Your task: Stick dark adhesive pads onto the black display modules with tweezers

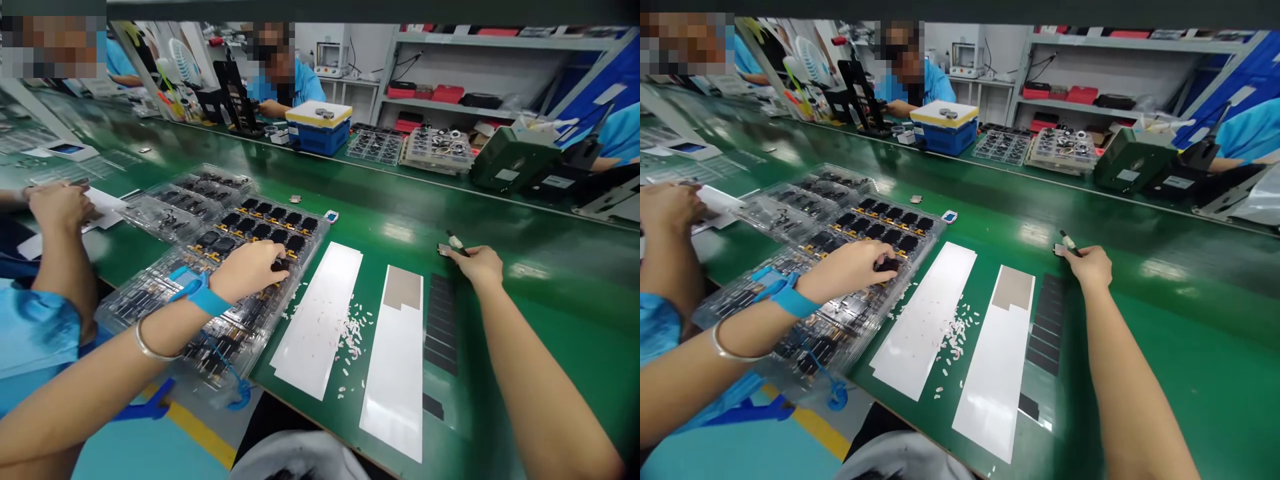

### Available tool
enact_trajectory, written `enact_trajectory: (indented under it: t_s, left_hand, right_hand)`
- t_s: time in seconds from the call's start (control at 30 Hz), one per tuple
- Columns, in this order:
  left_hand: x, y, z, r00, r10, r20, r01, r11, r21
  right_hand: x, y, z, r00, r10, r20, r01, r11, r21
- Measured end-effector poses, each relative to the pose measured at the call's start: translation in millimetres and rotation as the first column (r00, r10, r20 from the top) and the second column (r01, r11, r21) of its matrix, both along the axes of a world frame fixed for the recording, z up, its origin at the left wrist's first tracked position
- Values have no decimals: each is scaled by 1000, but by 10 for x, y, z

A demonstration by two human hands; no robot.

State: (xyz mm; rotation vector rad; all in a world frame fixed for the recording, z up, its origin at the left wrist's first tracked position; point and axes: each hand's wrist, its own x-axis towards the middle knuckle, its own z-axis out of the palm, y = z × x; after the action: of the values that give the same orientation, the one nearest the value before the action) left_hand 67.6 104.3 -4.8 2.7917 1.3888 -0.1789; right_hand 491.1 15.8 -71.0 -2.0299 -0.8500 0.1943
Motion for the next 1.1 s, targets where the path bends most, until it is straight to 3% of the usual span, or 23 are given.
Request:
enact_trajectory:
  t_s: [0.13, 0.27, 0.37, 0.43, 0.5, 0.6, 0.7, 0.77, 0.93, 1.1]
  left_hand:
    - [81, -9, 3, 998, 23, -51, -23, 1000, 0]
    - [81, 7, 136, 998, 29, -51, -28, 999, 29]
    - [118, -23, 251, 979, -25, 204, 57, 986, -155]
    - [227, -119, 250, 878, -1, 478, 210, 899, -384]
    - [385, -284, 166, 771, 81, 632, 358, 765, -535]
    - [589, -592, -43, 690, 236, 684, 468, 576, -670]
    - [652, -839, -212, 632, 401, 663, 563, 350, -748]
    - [633, -927, -270, 646, 422, 637, 579, 273, -768]
    - [582, -953, -330, 633, 409, 657, 583, 307, -753]
    - [586, -956, -370, 638, 417, 647, 561, 324, -762]
  right_hand:
    - [-123, -35, -32, 994, -101, 47, 99, 994, 47]
    - [-512, -321, 31, 999, -7, 35, 3, 996, 95]
    - [-956, -695, 132, 995, 100, 5, -100, 987, 125]
    - [-1270, -929, 209, 984, 180, -9, -177, 976, 129]
    - [-1559, -1095, 273, 939, 341, -36, -332, 931, 150]
    - [-1885, -1186, 309, 868, 497, -3, -493, 861, 126]
    - [-2061, -1153, 270, 845, 511, 161, -533, 831, 160]
    - [-2112, -1125, 222, 831, 490, 263, -543, 817, 193]
    - [-2158, -1137, 128, 783, 488, 385, -592, 774, 225]
    - [-2179, -1179, 69, 746, 441, 499, -586, 791, 176]
